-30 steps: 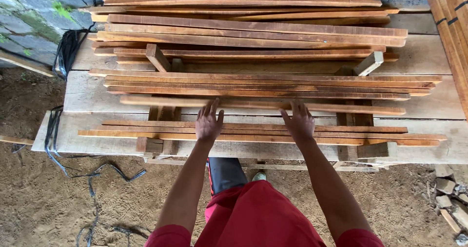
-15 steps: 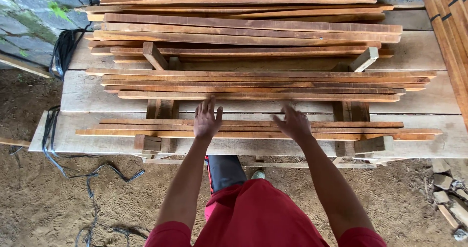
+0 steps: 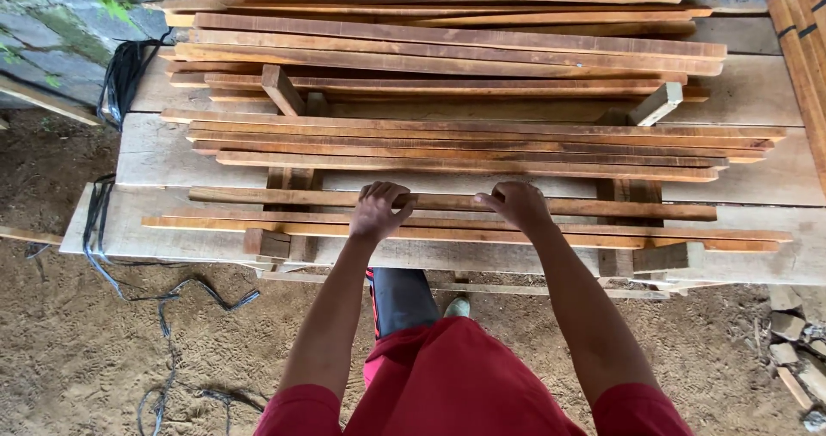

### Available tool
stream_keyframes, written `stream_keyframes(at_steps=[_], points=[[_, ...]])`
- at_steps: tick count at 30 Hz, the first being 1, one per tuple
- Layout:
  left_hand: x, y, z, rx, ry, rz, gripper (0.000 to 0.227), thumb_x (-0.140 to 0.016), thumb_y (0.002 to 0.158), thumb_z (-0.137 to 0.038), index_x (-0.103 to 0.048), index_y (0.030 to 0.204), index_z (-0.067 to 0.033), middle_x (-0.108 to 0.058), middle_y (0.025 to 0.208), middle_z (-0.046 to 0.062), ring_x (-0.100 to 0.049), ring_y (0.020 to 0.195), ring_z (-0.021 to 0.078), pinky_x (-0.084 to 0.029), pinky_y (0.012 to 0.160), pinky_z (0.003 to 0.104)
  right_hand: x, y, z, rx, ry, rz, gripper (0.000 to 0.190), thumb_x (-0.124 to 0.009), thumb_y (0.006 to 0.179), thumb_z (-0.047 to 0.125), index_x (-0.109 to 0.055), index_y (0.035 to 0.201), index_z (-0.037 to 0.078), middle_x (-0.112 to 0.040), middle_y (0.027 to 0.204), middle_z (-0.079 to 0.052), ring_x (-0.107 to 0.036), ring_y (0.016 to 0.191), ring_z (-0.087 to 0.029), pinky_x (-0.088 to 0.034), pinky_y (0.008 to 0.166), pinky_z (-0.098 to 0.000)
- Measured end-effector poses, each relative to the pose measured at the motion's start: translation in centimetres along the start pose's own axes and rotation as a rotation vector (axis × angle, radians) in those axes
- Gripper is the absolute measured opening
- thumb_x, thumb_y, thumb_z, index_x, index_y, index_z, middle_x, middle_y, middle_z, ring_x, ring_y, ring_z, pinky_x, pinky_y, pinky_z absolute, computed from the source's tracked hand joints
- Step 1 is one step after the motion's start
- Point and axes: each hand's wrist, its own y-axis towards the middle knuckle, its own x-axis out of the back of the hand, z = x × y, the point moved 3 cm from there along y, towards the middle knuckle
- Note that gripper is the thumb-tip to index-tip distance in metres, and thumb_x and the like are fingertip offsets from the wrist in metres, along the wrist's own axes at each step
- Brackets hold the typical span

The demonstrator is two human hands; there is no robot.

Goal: The person repeatedly picks up thin wooden planks from a pile and places them into a wooden jig on a workbench. The person aligns each plank within the jig and continues stacking them one by one throughout the clip.

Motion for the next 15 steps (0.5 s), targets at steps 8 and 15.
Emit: stream_keyframes(at_steps=[8, 15], points=[[-1.5, -0.5, 1.3, 0.006, 0.081, -0.029, 0.029, -0.080, 0.083, -0.044, -0.072, 0.102, -0.0233, -0.071, 0.090, -0.001, -0.071, 0.092, 0.0219, -0.055, 0.092, 0.041, -1.1, -1.0, -0.6, 0.433, 0.035, -0.393, 0.047, -0.083, 0.073, 0.053, -0.067, 0.099, 0.018, -0.068, 0.091, -0.007, -0.071, 0.095, -0.029, -0.053, 0.091, -0.0446], [-0.1, 0.0, 0.4, -0.035, 0.262, -0.233, 0.021, -0.076, 0.086, -0.046, -0.073, 0.098, -0.0286, -0.061, 0.103, -0.003, -0.062, 0.098, 0.0193, -0.048, 0.086, 0.039, 0.6, -1.9, 1.1, 0.496, -0.266, -0.875, 0.040, -0.074, 0.090, 0.062, -0.076, 0.094, 0.022, -0.058, 0.089, -0.002, -0.063, 0.089, -0.026, -0.047, 0.084, -0.0414]])
